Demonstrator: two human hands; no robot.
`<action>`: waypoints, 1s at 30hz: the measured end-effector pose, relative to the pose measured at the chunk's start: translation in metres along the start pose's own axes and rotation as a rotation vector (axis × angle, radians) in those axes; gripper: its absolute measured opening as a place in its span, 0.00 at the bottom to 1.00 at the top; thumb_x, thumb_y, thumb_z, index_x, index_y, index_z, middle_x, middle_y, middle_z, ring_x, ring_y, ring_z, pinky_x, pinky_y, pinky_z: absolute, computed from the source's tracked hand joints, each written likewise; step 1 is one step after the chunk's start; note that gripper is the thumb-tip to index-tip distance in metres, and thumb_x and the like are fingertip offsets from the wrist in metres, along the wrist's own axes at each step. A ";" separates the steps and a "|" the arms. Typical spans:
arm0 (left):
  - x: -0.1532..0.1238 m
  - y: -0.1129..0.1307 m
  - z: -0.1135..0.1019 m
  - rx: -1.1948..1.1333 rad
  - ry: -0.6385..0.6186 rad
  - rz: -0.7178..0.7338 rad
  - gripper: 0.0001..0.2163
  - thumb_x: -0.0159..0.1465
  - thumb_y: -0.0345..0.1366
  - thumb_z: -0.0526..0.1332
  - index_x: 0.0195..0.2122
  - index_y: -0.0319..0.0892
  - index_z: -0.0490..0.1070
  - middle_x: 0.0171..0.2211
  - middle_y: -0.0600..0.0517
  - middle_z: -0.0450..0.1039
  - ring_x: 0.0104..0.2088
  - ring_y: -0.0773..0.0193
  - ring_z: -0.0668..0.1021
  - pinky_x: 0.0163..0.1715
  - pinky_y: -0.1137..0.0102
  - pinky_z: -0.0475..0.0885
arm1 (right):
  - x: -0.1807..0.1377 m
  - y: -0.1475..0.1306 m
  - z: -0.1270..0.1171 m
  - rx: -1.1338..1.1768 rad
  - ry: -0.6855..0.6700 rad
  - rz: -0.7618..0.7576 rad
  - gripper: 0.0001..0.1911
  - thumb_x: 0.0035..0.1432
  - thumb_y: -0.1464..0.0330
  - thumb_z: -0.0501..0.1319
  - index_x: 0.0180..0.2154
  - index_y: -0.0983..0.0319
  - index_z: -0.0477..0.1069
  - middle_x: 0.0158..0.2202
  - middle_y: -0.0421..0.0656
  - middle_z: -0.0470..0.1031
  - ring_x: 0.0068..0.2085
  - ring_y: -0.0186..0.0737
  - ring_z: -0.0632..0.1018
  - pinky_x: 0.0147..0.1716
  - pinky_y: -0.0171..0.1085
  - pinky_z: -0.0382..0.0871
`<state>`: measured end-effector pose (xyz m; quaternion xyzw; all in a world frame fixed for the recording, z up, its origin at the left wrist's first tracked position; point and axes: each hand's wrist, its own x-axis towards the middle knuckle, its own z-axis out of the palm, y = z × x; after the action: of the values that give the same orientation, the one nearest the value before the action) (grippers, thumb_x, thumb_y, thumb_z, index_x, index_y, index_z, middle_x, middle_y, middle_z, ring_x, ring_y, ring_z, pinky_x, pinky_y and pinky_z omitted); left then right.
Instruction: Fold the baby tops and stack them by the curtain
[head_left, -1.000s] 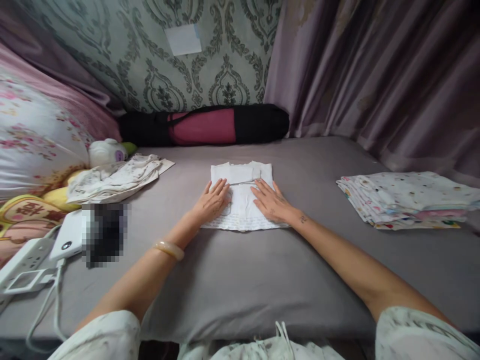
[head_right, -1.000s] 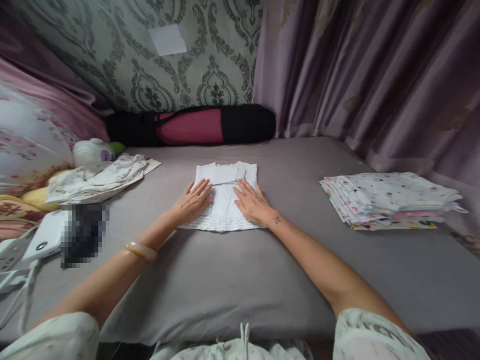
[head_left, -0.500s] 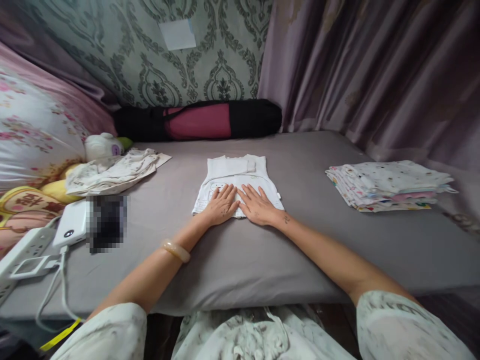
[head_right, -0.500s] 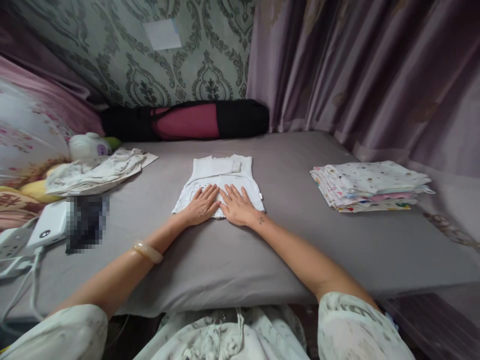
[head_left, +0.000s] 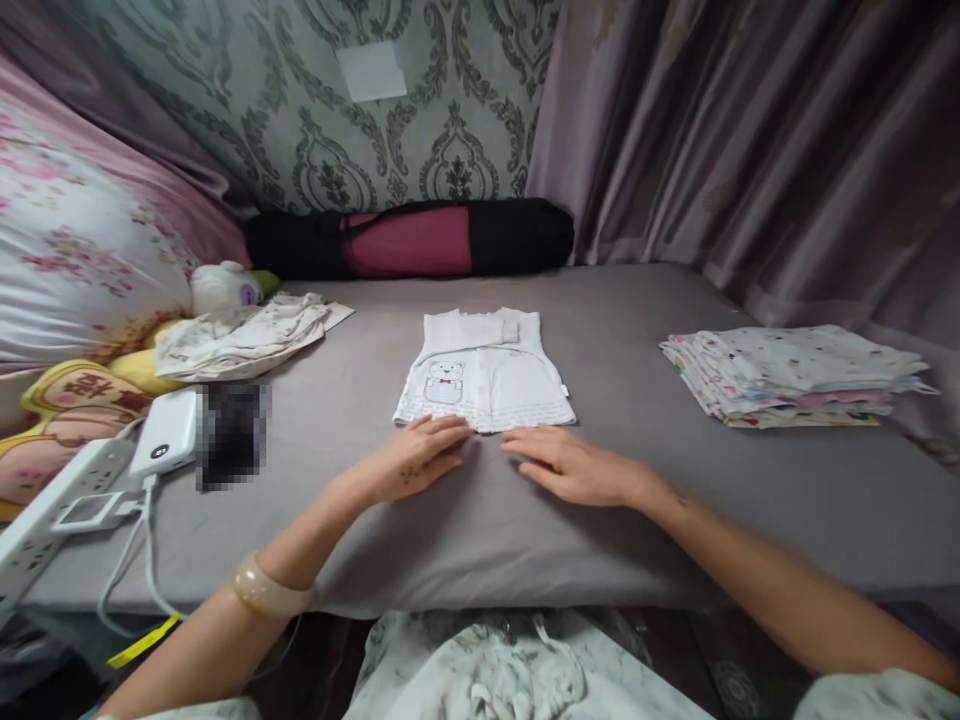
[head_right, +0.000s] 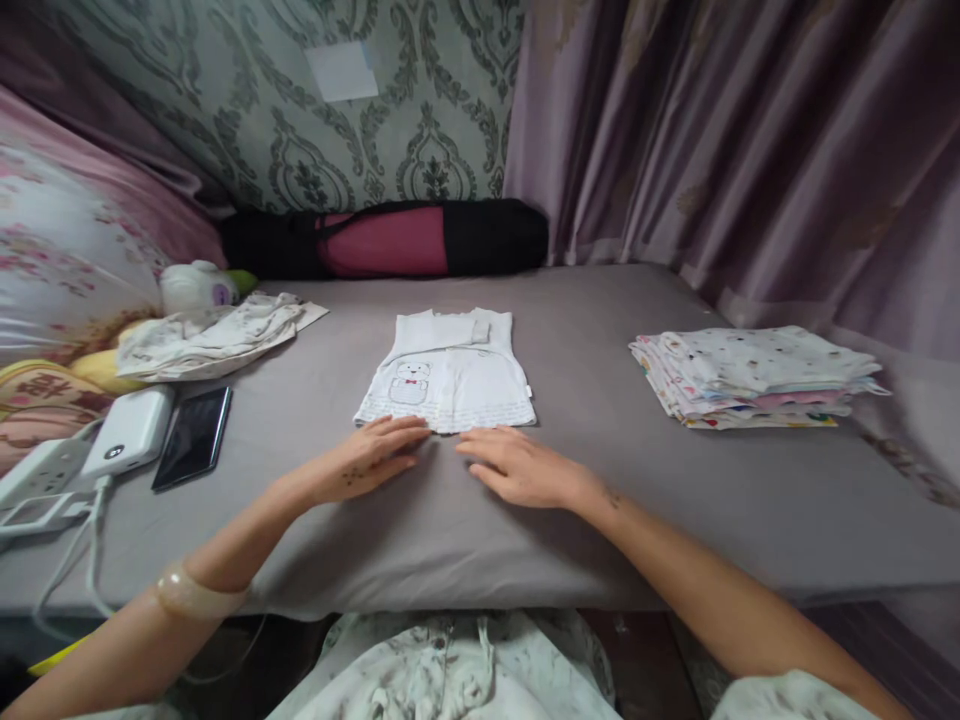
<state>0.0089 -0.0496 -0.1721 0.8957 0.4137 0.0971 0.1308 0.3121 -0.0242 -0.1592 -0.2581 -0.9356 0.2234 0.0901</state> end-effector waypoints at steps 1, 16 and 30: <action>-0.004 -0.010 -0.005 0.028 0.043 -0.027 0.20 0.70 0.38 0.50 0.62 0.46 0.62 0.61 0.44 0.65 0.60 0.55 0.68 0.60 0.58 0.63 | -0.006 0.010 -0.005 -0.023 0.065 0.022 0.22 0.68 0.65 0.50 0.61 0.55 0.64 0.61 0.44 0.68 0.61 0.43 0.68 0.62 0.46 0.60; -0.022 -0.090 -0.020 0.029 0.090 -0.044 0.19 0.67 0.30 0.49 0.57 0.48 0.69 0.56 0.48 0.71 0.55 0.58 0.73 0.54 0.63 0.70 | -0.022 0.077 -0.014 -0.316 0.199 0.040 0.20 0.66 0.75 0.48 0.54 0.58 0.69 0.55 0.48 0.73 0.52 0.46 0.75 0.50 0.47 0.72; -0.019 -0.090 -0.014 -0.201 0.216 -0.170 0.11 0.67 0.42 0.57 0.45 0.46 0.73 0.50 0.47 0.74 0.50 0.59 0.76 0.53 0.63 0.71 | -0.018 0.081 -0.010 0.046 0.347 0.153 0.18 0.62 0.71 0.54 0.53 0.56 0.69 0.53 0.46 0.74 0.54 0.42 0.75 0.55 0.43 0.70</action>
<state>-0.0712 -0.0060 -0.1882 0.8242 0.4880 0.2221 0.1822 0.3662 0.0324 -0.1894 -0.3611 -0.8784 0.2029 0.2384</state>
